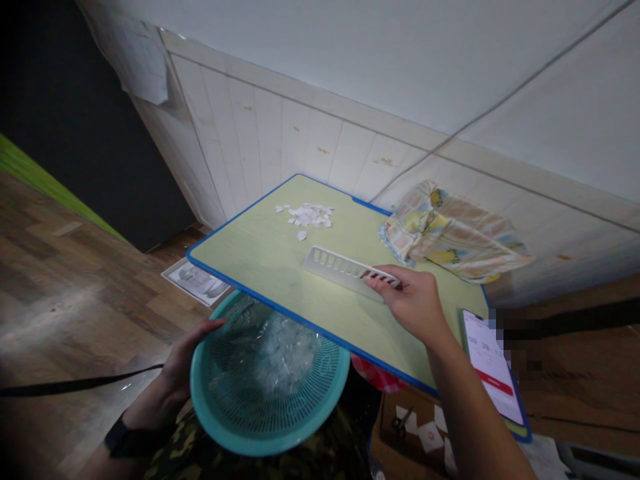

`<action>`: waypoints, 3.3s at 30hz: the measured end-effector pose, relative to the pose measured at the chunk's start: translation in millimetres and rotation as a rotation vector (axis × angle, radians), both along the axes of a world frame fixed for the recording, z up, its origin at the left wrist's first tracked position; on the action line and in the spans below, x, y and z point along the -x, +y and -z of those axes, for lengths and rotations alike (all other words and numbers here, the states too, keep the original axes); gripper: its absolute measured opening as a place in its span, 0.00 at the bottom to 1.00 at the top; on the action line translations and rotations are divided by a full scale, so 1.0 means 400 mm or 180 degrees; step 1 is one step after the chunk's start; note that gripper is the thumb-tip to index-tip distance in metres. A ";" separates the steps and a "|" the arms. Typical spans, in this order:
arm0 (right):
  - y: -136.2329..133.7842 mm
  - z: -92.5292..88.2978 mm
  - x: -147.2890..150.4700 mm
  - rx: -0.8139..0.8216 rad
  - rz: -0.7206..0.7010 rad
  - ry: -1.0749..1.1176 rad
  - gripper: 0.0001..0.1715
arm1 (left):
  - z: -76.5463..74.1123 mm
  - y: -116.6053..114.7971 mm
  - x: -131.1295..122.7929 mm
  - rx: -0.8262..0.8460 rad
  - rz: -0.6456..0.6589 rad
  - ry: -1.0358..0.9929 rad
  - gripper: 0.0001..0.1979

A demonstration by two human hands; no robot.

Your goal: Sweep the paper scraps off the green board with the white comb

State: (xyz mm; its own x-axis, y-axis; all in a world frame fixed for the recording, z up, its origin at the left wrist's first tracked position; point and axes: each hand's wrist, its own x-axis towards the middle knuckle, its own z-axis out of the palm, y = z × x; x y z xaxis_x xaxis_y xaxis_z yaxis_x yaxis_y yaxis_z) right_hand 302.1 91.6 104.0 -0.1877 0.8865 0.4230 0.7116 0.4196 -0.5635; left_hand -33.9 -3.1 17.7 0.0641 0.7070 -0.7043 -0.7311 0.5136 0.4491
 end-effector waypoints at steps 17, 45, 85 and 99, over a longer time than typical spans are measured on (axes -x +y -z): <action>0.018 0.016 0.045 0.0279 -0.0327 0.0124 0.09 | 0.027 0.000 0.023 0.0005 0.0045 -0.0053 0.21; -0.114 -0.008 0.096 0.0079 -0.0551 -0.0275 0.08 | 0.043 -0.002 0.026 -0.0076 0.0097 0.0058 0.12; -0.303 -0.020 0.079 -0.0550 0.0423 -0.0639 0.09 | 0.019 0.005 0.017 0.0107 0.0006 -0.0123 0.11; 0.027 0.032 0.075 -0.0156 0.0134 -0.0272 0.12 | 0.035 0.007 0.027 -0.0041 0.0018 -0.0180 0.11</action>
State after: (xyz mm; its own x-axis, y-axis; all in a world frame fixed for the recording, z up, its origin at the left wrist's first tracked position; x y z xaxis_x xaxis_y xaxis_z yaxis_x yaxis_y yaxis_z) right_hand 272.3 102.6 91.2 -0.1879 0.8730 0.4501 0.7739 0.4137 -0.4795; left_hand -44.7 -0.4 3.5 0.1074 0.7155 -0.6903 -0.7526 0.5122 0.4137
